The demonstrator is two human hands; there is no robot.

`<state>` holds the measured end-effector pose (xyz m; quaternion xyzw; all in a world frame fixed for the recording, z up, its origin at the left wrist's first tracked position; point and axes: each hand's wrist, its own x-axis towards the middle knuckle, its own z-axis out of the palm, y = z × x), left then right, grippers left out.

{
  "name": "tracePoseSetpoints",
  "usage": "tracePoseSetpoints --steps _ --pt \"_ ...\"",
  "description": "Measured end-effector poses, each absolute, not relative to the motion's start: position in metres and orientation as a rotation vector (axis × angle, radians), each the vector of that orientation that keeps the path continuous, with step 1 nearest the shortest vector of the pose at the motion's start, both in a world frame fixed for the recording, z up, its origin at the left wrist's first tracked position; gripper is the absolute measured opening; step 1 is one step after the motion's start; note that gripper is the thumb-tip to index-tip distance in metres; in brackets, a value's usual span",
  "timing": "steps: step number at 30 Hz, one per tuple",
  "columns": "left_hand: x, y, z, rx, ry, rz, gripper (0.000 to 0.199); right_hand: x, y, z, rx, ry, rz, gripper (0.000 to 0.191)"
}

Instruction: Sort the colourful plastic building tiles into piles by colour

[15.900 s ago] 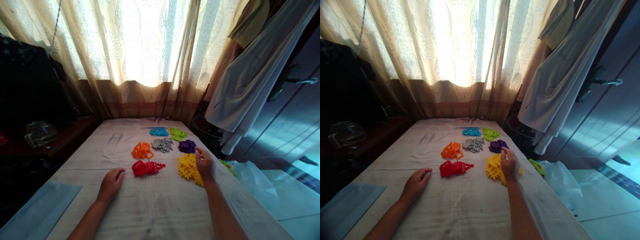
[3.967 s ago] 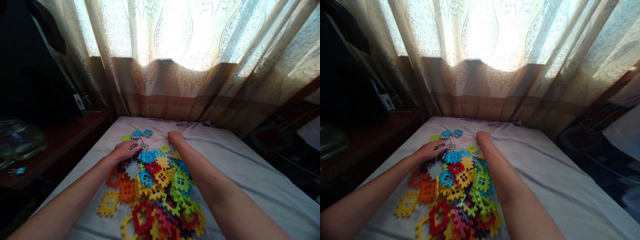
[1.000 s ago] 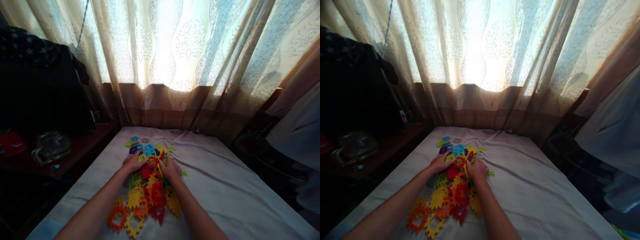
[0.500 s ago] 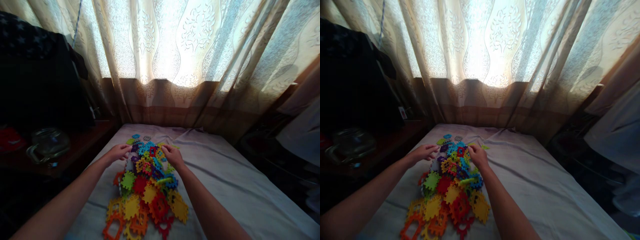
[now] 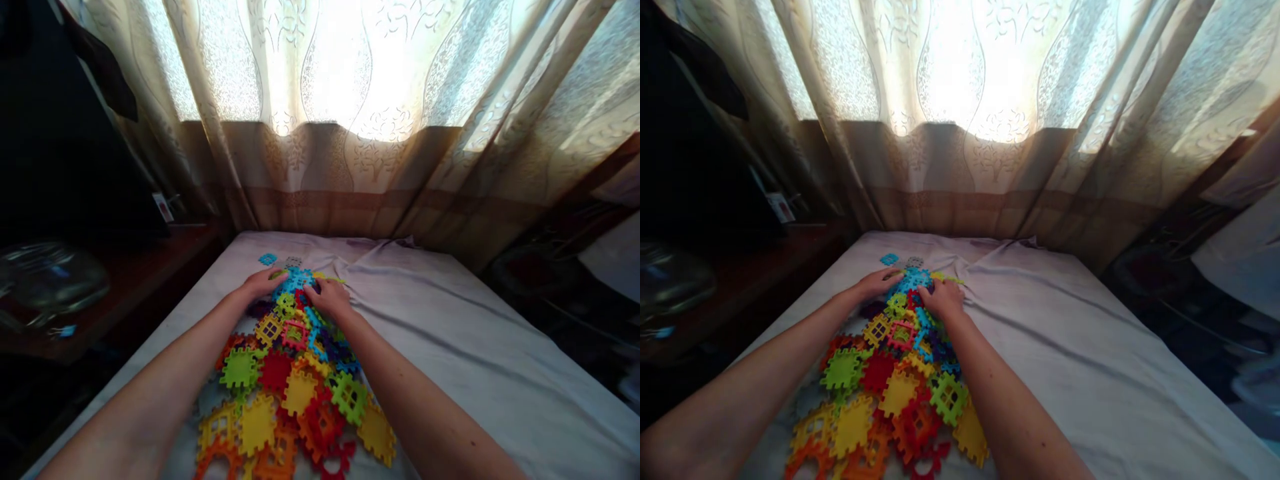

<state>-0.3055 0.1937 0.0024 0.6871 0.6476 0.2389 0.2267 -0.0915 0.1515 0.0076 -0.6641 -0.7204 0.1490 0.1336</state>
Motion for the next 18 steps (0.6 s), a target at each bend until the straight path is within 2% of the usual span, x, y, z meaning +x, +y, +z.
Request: tracePoseSetpoints --steps 9,15,18 --pt "-0.306 0.101 0.045 1.907 1.542 0.679 0.090 -0.084 0.083 0.027 -1.338 -2.141 0.740 0.049" --pt "-0.309 0.008 0.056 2.011 1.555 0.508 0.083 -0.032 0.008 0.036 -1.249 -2.211 0.737 0.070" --pt "-0.312 -0.041 0.044 2.178 1.564 0.341 0.094 0.008 -0.030 0.019 -1.376 -2.282 0.645 0.097"
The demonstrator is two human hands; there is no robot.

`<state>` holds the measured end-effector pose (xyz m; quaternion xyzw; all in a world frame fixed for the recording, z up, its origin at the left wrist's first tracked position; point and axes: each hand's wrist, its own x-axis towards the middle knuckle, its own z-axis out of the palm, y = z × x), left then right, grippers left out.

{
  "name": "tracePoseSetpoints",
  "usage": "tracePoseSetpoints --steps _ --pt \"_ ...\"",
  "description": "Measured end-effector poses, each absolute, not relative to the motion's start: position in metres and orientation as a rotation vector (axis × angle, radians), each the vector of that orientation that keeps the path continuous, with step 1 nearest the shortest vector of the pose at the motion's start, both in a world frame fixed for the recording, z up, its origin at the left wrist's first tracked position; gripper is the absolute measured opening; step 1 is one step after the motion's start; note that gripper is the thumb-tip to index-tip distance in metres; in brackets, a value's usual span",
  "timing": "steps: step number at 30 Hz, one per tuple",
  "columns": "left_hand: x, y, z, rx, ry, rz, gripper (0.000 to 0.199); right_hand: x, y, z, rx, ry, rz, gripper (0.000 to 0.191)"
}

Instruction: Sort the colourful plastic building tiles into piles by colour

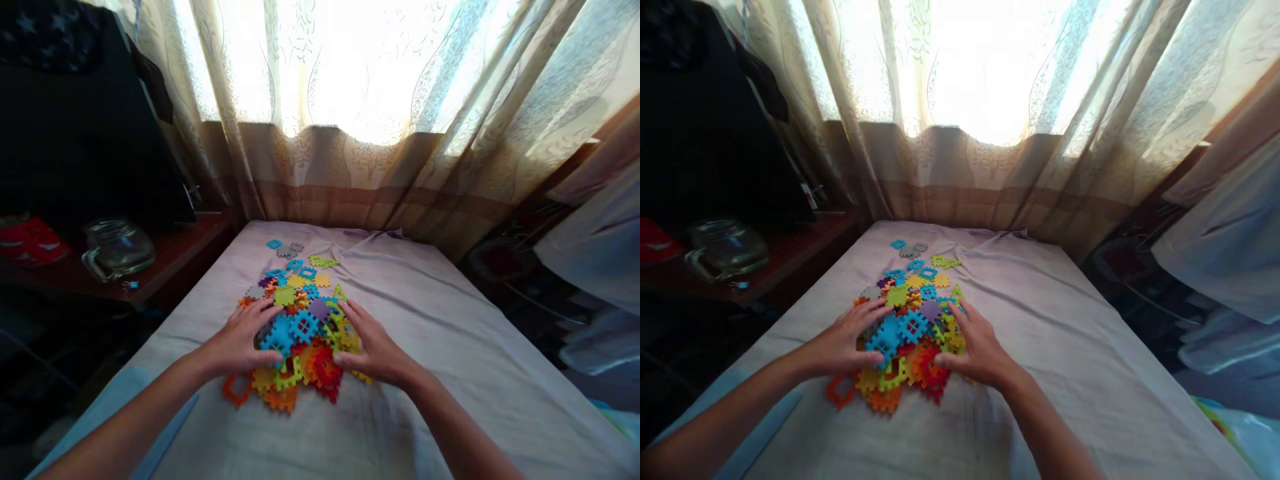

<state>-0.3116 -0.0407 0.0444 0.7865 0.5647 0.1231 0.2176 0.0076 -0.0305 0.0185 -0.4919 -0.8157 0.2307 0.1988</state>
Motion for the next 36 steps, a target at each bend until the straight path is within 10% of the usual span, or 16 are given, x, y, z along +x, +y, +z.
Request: tracePoseSetpoints --steps 6,16,21,36 --pt "-0.298 -0.089 0.005 2.323 1.612 0.261 0.126 0.004 -0.067 -0.026 -1.544 -2.363 0.538 0.110" --pt "-0.344 -0.045 0.011 2.230 1.784 0.677 0.072 -0.024 -0.039 -0.004 -1.226 -2.225 0.833 0.102" --pt "-0.385 0.016 0.006 1.920 2.029 0.839 0.071 0.009 -0.013 -0.032 -1.332 -1.789 0.652 0.066" --pt "-0.280 0.095 -0.017 1.814 1.751 0.856 0.066 0.014 -0.008 -0.054 -1.348 -1.375 0.658 0.054"
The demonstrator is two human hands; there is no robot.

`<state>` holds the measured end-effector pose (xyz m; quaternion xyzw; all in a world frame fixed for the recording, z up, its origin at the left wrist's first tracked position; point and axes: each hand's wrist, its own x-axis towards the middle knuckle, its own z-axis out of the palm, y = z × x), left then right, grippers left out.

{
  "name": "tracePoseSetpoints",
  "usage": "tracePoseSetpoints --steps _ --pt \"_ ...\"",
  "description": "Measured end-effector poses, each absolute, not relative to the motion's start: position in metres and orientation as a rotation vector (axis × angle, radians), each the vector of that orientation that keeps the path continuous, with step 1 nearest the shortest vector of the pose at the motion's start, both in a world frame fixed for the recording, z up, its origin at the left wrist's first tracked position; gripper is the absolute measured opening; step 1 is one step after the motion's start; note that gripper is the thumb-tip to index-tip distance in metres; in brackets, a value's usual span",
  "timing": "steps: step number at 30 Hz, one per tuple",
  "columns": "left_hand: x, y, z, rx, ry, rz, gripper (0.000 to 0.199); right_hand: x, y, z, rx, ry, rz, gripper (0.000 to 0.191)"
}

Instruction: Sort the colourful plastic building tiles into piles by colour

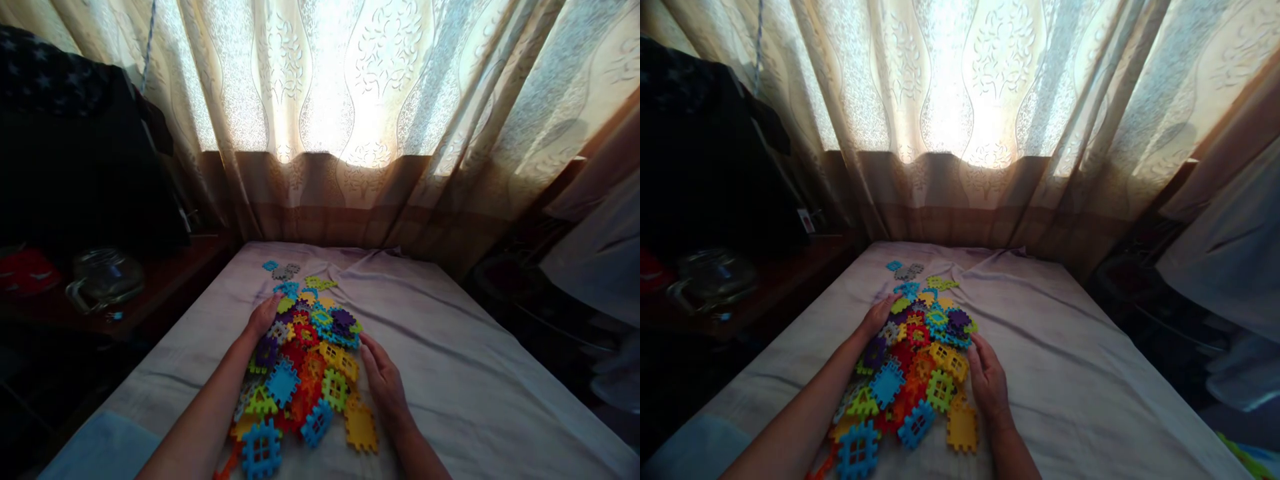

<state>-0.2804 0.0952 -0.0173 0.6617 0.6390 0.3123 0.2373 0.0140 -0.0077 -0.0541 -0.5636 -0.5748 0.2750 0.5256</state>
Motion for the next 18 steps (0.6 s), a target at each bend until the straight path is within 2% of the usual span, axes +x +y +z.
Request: tracePoseSetpoints --steps 9,14,18 --pt "-0.218 0.108 -0.012 1.895 1.688 0.870 0.061 0.017 -0.009 -0.050 -1.360 -1.159 0.668 0.055" --pt "-0.235 0.134 -0.012 1.870 1.844 0.854 0.052 0.020 -0.007 -0.051 -1.347 -0.951 0.688 0.056" --pt "-0.251 0.145 -0.022 1.856 1.896 0.773 0.052 0.017 -0.004 -0.055 -1.324 -1.009 0.671 0.052"
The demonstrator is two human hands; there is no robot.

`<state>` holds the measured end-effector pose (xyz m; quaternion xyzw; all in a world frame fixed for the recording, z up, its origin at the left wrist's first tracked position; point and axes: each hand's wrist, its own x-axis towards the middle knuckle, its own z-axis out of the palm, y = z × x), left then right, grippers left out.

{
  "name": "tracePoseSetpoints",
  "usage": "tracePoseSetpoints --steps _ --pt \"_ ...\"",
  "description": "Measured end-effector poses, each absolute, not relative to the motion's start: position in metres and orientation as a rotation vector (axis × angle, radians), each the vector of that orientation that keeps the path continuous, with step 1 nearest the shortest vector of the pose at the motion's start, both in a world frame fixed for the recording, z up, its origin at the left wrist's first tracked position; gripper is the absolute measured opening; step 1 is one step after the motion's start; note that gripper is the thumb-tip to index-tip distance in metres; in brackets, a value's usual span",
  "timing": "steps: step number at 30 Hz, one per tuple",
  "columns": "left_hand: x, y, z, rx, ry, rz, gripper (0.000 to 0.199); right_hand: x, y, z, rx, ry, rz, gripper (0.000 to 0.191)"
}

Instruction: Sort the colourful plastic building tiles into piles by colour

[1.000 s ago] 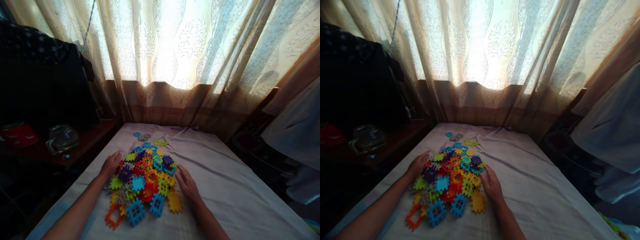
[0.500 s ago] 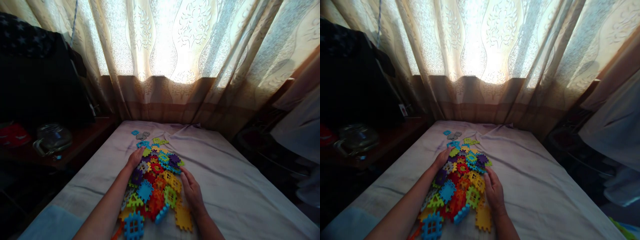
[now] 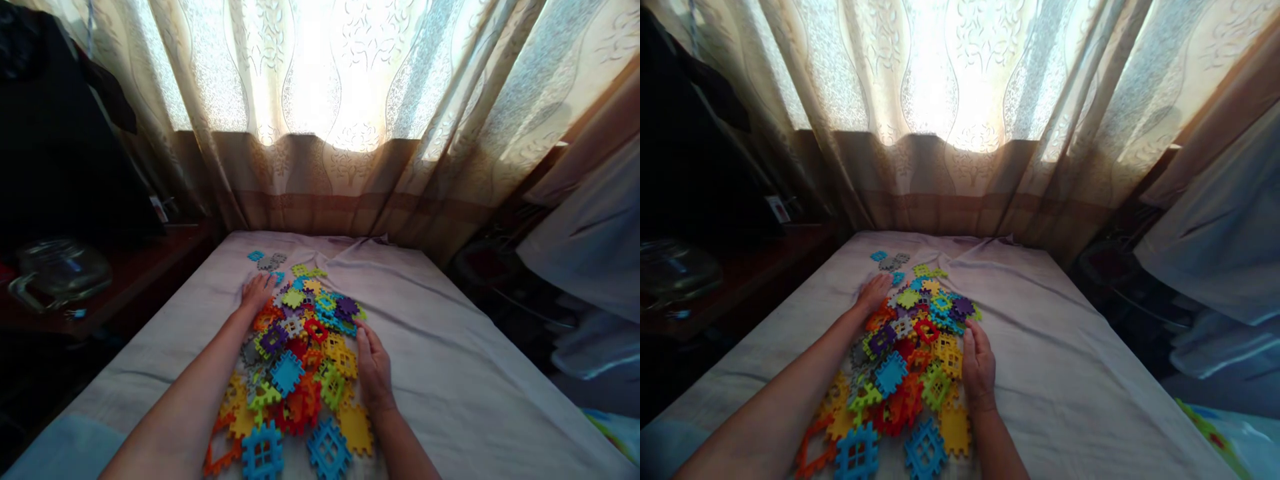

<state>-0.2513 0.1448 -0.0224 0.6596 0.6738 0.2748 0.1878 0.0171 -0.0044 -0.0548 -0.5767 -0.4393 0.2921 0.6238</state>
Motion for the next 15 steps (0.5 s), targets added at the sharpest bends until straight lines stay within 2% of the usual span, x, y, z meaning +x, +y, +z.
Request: tracePoseSetpoints --steps 7,11,15 --pt "-0.243 0.106 -0.021 2.053 1.630 0.776 0.067 0.018 -0.002 -0.059 -1.318 -1.057 0.655 0.049" --pt "-0.275 0.040 -0.017 2.048 1.694 0.814 0.074 0.019 0.002 -0.057 -1.341 -1.076 0.652 0.052" --pt "-0.306 -0.033 -0.033 2.022 1.831 0.835 0.074 0.019 -0.011 -0.054 -1.388 -1.129 0.613 0.056"
